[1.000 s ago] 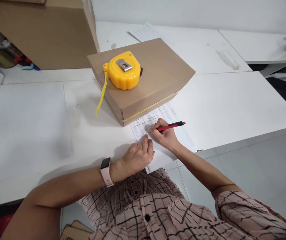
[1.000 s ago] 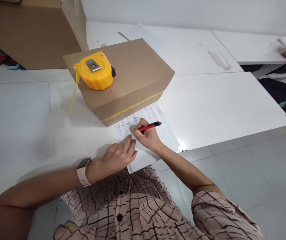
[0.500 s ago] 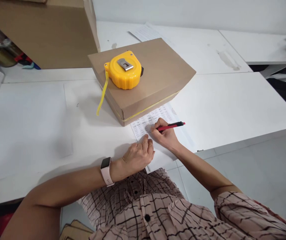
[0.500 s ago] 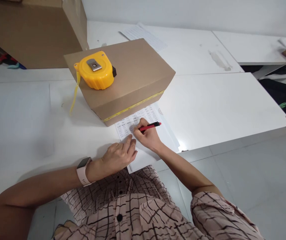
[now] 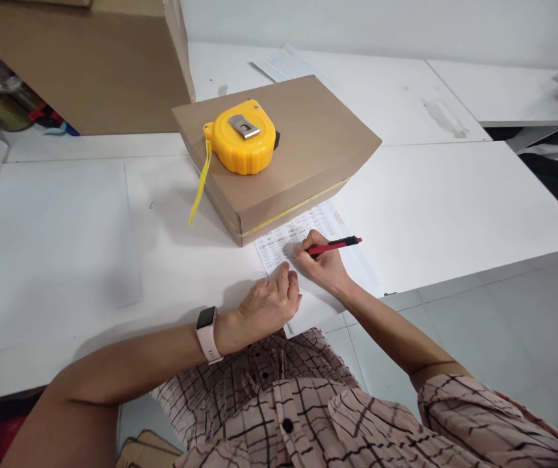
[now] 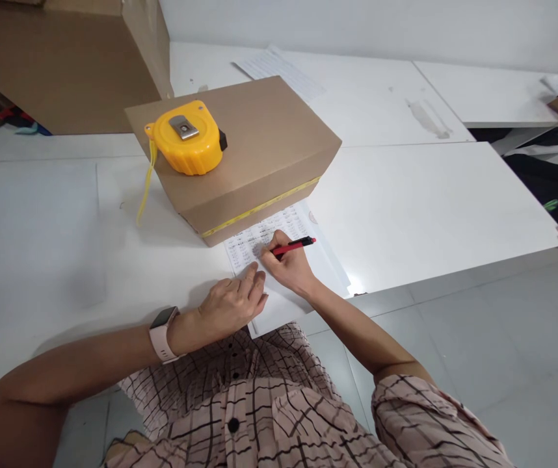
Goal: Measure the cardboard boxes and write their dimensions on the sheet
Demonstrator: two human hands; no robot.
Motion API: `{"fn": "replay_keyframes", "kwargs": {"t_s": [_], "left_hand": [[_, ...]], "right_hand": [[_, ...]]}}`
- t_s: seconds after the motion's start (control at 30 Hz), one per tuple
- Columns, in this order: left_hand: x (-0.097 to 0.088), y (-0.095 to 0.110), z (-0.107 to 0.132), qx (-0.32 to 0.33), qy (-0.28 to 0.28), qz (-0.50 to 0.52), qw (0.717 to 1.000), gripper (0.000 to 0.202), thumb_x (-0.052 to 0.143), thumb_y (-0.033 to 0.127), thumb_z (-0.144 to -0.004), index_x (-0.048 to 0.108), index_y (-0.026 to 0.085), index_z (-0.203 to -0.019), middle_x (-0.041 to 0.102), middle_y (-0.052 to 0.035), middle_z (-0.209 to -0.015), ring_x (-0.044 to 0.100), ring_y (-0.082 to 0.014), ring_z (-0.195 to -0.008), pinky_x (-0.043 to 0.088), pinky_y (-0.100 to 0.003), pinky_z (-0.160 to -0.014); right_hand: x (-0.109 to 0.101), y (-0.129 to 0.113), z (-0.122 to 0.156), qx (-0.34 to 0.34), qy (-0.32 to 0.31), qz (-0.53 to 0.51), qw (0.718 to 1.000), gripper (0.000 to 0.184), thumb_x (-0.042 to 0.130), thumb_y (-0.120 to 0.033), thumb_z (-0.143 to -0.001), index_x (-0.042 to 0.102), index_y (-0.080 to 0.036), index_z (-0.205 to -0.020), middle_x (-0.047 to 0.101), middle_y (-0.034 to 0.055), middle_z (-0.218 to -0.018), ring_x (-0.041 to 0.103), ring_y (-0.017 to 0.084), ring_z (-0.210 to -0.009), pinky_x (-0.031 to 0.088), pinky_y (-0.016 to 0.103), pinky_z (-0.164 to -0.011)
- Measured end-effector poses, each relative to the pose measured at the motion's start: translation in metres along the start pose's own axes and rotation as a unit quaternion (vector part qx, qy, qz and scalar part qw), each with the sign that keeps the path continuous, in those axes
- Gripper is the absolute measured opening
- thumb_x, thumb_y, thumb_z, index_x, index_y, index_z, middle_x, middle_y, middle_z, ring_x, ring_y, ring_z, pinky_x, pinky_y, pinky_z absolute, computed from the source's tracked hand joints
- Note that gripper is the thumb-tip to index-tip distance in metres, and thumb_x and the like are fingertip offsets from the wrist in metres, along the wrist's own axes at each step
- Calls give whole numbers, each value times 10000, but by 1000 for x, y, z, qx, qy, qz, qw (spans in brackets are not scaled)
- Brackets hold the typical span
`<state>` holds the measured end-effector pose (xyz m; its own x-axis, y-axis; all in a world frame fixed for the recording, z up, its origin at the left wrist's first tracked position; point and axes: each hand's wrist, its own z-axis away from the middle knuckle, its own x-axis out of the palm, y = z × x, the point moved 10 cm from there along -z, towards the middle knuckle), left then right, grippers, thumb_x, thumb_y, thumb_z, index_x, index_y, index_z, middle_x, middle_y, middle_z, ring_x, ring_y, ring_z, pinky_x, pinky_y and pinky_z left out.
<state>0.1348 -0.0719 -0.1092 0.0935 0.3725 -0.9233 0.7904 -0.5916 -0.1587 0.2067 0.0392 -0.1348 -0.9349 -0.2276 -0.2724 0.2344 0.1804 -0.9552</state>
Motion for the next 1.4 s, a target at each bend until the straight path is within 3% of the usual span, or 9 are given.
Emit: {"fn": "replay_keyframes", "kwargs": {"t_s": [0.43,0.9,1.0,1.13,1.27,1.4], "left_hand": [[-6,0,-1,3,20,-24,1000,374,488,260,-1028,733,9,-1158,738,-283,-1188,715,-190,-655,557,-300,-573],[3,-1,0,-5,-19,11,1000,372,489,262,-1034,716,16,-1199,717,-289,-1233,731,-201,-696,562,-307,-591],[1,0,2,2,-4,-7,1000,369,491,269,-1032,718,30,-1197,722,-272,-1236,717,-195,-654,548,-310,-552],[5,-2,4,4,-15,18,1000,352,513,268,-1025,710,53,-1220,706,-270,-1266,710,-194,-654,540,-316,-536],[2,-4,5,16,-11,32,999,338,511,272,-1023,721,67,-1190,720,-254,-1237,720,-201,-694,528,-298,-520],[3,-7,9,3,-32,47,998,324,521,278,-1015,706,114,-1224,703,-221,-1298,742,-192,-743,539,-273,-529]], "right_hand": [[-3,-4,-1,-5,12,5,1000,244,638,-222,-818,437,-238,-681,396,-66,-598,335,96,-543,267,279,-498],[-3,-2,-1,-7,18,10,1000,244,648,-234,-822,440,-239,-694,389,-69,-595,334,102,-538,271,268,-501],[-30,-3,0,-21,94,35,995,249,651,-281,-866,459,-239,-713,421,-58,-623,376,115,-566,313,274,-532],[-92,0,0,-49,169,145,974,121,585,-374,-964,576,-254,-943,609,0,-804,547,168,-701,425,310,-639],[-140,8,-9,-108,122,365,917,205,472,-232,-957,636,-230,-1080,696,103,-1013,624,265,-951,472,397,-836],[-155,37,-21,-76,39,495,865,462,511,-124,-836,658,-177,-1271,677,163,-1261,564,341,-1152,456,440,-922]]}}
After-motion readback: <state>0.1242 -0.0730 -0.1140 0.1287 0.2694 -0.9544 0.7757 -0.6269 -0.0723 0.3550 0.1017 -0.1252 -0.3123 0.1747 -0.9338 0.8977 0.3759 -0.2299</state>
